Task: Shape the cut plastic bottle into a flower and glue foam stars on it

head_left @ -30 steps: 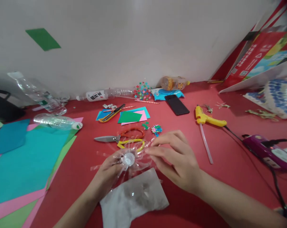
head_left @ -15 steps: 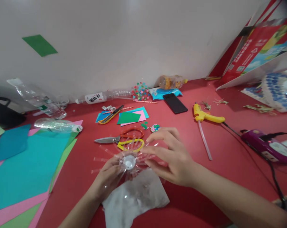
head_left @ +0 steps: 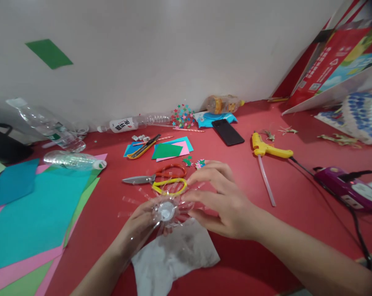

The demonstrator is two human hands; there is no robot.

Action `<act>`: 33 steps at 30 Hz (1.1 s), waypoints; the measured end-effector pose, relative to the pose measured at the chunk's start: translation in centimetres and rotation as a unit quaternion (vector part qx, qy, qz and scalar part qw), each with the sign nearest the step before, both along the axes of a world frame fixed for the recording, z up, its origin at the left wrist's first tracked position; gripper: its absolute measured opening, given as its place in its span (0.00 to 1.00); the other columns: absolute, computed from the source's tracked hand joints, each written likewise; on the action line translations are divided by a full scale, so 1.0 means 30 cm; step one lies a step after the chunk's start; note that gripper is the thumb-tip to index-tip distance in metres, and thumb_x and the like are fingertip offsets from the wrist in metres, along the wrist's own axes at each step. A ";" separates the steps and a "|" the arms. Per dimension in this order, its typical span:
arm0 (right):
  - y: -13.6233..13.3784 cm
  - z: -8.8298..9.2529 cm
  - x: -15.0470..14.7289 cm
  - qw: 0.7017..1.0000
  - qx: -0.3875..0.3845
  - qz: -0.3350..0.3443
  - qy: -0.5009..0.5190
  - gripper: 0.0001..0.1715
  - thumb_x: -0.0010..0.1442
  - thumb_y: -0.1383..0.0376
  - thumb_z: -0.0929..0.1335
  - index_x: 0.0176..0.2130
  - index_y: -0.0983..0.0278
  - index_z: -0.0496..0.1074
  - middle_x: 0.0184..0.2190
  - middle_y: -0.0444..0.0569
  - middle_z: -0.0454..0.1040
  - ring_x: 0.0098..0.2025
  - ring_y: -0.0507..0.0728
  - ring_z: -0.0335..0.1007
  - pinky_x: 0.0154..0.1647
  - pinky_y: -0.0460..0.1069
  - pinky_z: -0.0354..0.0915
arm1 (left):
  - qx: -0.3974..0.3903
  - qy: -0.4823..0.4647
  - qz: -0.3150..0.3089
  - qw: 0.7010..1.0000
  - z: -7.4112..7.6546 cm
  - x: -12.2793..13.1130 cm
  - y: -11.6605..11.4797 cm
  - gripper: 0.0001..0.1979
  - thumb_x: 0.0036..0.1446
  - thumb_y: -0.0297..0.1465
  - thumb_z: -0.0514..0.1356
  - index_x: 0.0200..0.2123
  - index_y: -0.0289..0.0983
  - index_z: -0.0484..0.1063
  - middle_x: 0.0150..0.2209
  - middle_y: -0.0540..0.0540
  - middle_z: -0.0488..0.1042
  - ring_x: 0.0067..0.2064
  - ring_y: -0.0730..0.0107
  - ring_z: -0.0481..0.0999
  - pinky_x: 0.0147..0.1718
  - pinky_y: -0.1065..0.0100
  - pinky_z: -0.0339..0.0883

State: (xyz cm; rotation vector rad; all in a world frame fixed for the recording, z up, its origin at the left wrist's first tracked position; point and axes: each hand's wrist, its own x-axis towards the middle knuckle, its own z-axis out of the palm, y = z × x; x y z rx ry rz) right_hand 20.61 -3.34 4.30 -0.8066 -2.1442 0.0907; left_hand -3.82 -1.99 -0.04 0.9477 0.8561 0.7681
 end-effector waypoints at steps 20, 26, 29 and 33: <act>-0.014 0.005 -0.020 0.995 0.093 -0.012 0.034 0.06 0.61 0.67 0.69 0.31 0.62 0.72 0.32 0.42 0.74 0.43 0.52 0.65 0.61 0.53 0.57 | -0.019 -0.005 -0.050 0.999 -0.008 0.015 0.008 0.20 0.43 0.37 0.72 0.42 0.37 0.81 0.27 0.45 0.79 0.26 0.68 0.74 0.24 0.72 0.65; -0.021 -0.007 -0.021 0.997 0.069 -0.008 0.025 0.08 0.61 0.69 0.69 0.29 0.62 0.73 0.30 0.40 0.75 0.39 0.50 0.65 0.61 0.53 0.57 | -0.020 0.013 -0.085 0.996 -0.058 -0.006 0.007 0.21 0.46 0.37 0.70 0.44 0.36 0.79 0.27 0.45 0.78 0.26 0.69 0.73 0.25 0.71 0.64; -0.024 -0.014 -0.026 0.996 0.084 -0.006 0.041 0.08 0.60 0.72 0.69 0.29 0.63 0.72 0.27 0.41 0.73 0.37 0.51 0.64 0.60 0.52 0.59 | -0.029 0.024 -0.073 0.997 -0.047 0.000 0.008 0.20 0.44 0.36 0.71 0.43 0.36 0.80 0.25 0.47 0.76 0.24 0.71 0.71 0.24 0.73 0.63; -0.024 -0.014 -0.029 0.994 0.097 -0.019 0.053 0.07 0.60 0.70 0.69 0.30 0.61 0.72 0.30 0.40 0.74 0.40 0.51 0.64 0.60 0.52 0.58 | -0.043 0.024 -0.045 0.998 -0.012 0.019 0.008 0.19 0.39 0.35 0.73 0.39 0.37 0.82 0.25 0.46 0.77 0.23 0.71 0.72 0.22 0.72 0.65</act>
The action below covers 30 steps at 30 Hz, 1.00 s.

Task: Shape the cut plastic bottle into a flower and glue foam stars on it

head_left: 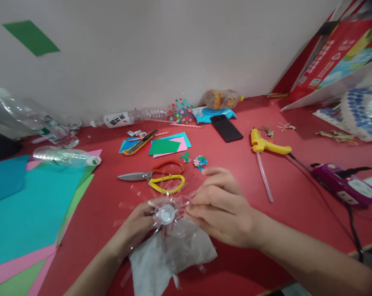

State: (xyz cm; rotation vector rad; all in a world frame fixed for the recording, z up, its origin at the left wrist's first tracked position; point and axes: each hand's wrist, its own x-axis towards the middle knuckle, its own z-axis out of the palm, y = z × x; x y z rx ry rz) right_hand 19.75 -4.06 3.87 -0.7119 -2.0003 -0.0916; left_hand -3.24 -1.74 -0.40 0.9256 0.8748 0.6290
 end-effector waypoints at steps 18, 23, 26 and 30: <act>-0.005 0.004 0.014 0.997 -0.076 -0.006 -0.004 0.07 0.58 0.63 0.71 0.36 0.65 0.75 0.43 0.50 0.71 0.49 0.58 0.62 0.60 0.60 0.55 | 0.026 -0.007 0.019 0.999 -0.003 -0.013 0.002 0.19 0.40 0.34 0.72 0.40 0.38 0.81 0.31 0.45 0.80 0.27 0.69 0.75 0.24 0.73 0.67; -0.007 0.020 0.000 0.997 -0.069 0.010 0.013 0.07 0.58 0.63 0.70 0.35 0.66 0.75 0.43 0.52 0.71 0.48 0.58 0.62 0.59 0.59 0.55 | 0.021 0.004 0.040 0.999 0.027 -0.002 -0.003 0.19 0.37 0.35 0.73 0.37 0.40 0.82 0.31 0.46 0.80 0.27 0.70 0.75 0.25 0.74 0.67; -0.012 0.022 -0.006 0.997 -0.080 0.010 0.021 0.04 0.57 0.66 0.70 0.33 0.65 0.74 0.43 0.51 0.72 0.48 0.57 0.63 0.59 0.59 0.55 | 0.016 0.003 0.046 0.999 0.036 0.004 -0.006 0.20 0.37 0.36 0.73 0.38 0.40 0.82 0.32 0.45 0.80 0.28 0.70 0.74 0.25 0.75 0.66; -0.020 0.024 -0.008 0.995 -0.100 0.002 0.025 0.03 0.56 0.67 0.69 0.31 0.63 0.74 0.43 0.50 0.72 0.49 0.57 0.63 0.60 0.60 0.55 | 0.011 0.009 0.046 0.999 0.036 0.009 -0.009 0.19 0.38 0.35 0.72 0.38 0.38 0.82 0.32 0.44 0.80 0.28 0.68 0.74 0.26 0.72 0.67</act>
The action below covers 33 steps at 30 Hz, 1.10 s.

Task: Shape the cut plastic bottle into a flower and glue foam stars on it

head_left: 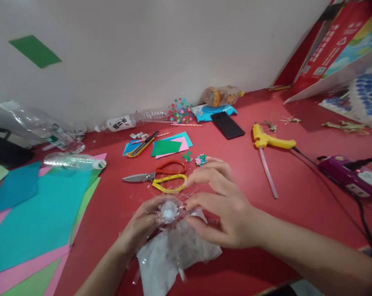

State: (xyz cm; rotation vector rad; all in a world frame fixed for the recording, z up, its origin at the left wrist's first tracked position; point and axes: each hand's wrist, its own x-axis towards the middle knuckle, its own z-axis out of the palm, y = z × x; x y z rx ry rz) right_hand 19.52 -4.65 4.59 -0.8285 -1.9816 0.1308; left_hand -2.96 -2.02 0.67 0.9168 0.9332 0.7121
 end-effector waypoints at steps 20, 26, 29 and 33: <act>-0.006 0.006 0.004 1.000 0.017 -0.019 -0.010 0.03 0.58 0.66 0.69 0.33 0.63 0.73 0.43 0.50 0.73 0.48 0.57 0.65 0.59 0.61 0.58 | 0.031 0.023 0.073 0.997 0.026 0.036 0.004 0.17 0.33 0.34 0.75 0.31 0.37 0.81 0.29 0.45 0.79 0.31 0.65 0.77 0.33 0.69 0.71; -0.017 0.006 -0.010 0.997 0.064 -0.042 0.011 0.02 0.57 0.67 0.70 0.35 0.63 0.74 0.40 0.49 0.75 0.45 0.56 0.68 0.59 0.60 0.61 | 0.058 0.034 0.065 0.996 -0.018 0.009 0.009 0.18 0.37 0.28 0.71 0.37 0.37 0.80 0.36 0.43 0.81 0.36 0.61 0.78 0.38 0.66 0.71; -0.017 -0.004 -0.015 0.996 0.064 -0.057 0.005 0.05 0.57 0.68 0.71 0.37 0.64 0.75 0.40 0.50 0.75 0.46 0.56 0.68 0.59 0.60 0.60 | 0.062 0.036 0.052 0.996 -0.033 -0.001 0.010 0.19 0.39 0.29 0.70 0.40 0.37 0.80 0.39 0.43 0.81 0.40 0.59 0.78 0.40 0.66 0.71; -0.016 -0.016 -0.016 0.997 0.052 -0.060 -0.003 0.05 0.56 0.68 0.71 0.37 0.65 0.76 0.41 0.50 0.75 0.47 0.56 0.66 0.61 0.61 0.57 | 0.049 0.025 0.045 0.997 -0.041 -0.002 0.012 0.20 0.39 0.30 0.71 0.41 0.38 0.79 0.38 0.44 0.81 0.38 0.61 0.79 0.37 0.68 0.71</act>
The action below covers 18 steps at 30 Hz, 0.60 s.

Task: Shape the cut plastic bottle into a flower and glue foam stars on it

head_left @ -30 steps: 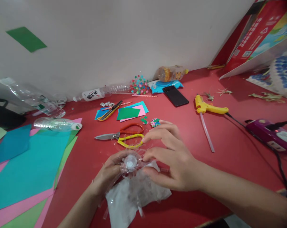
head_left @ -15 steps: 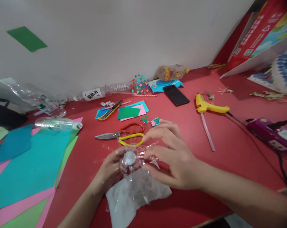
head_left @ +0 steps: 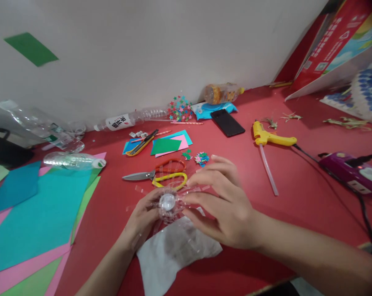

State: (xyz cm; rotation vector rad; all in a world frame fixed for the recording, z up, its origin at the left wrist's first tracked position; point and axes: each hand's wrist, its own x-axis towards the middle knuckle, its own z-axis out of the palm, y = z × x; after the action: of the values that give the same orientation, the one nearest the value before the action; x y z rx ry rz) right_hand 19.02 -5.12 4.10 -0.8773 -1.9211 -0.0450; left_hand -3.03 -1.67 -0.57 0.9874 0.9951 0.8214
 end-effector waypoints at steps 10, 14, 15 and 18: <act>0.002 -0.008 -0.005 1.000 0.003 -0.022 -0.012 0.04 0.58 0.68 0.70 0.37 0.61 0.74 0.40 0.46 0.76 0.46 0.56 0.66 0.62 0.61 0.56 | -0.002 -0.007 0.008 1.000 0.002 0.010 0.002 0.20 0.39 0.30 0.72 0.40 0.39 0.80 0.36 0.46 0.82 0.37 0.62 0.79 0.37 0.69 0.72; 0.002 -0.010 -0.010 1.000 0.016 -0.023 -0.003 0.03 0.59 0.69 0.70 0.36 0.62 0.74 0.39 0.45 0.77 0.45 0.55 0.67 0.61 0.61 0.57 | 0.000 -0.005 0.009 1.000 -0.006 0.005 0.001 0.20 0.40 0.30 0.72 0.41 0.39 0.79 0.36 0.46 0.81 0.37 0.63 0.79 0.38 0.68 0.71; 0.002 -0.011 -0.011 0.999 0.023 -0.025 0.000 0.02 0.59 0.69 0.70 0.36 0.62 0.74 0.39 0.45 0.77 0.45 0.55 0.68 0.61 0.61 0.58 | 0.000 -0.005 0.005 1.000 -0.006 0.004 0.001 0.20 0.41 0.30 0.72 0.41 0.39 0.79 0.36 0.46 0.81 0.36 0.63 0.79 0.38 0.67 0.71; 0.000 -0.011 -0.015 0.999 0.029 -0.029 0.003 0.03 0.59 0.70 0.70 0.34 0.61 0.73 0.38 0.43 0.78 0.43 0.54 0.69 0.61 0.60 0.59 | 0.007 -0.009 -0.006 1.000 -0.005 0.003 0.003 0.19 0.43 0.31 0.71 0.42 0.39 0.79 0.36 0.46 0.81 0.36 0.63 0.78 0.40 0.67 0.71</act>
State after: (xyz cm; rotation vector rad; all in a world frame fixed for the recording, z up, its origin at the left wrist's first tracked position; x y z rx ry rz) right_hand 18.57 -5.12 3.79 -0.8935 -1.8788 -0.1316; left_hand -2.95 -1.59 -0.73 0.9956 0.9677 0.8265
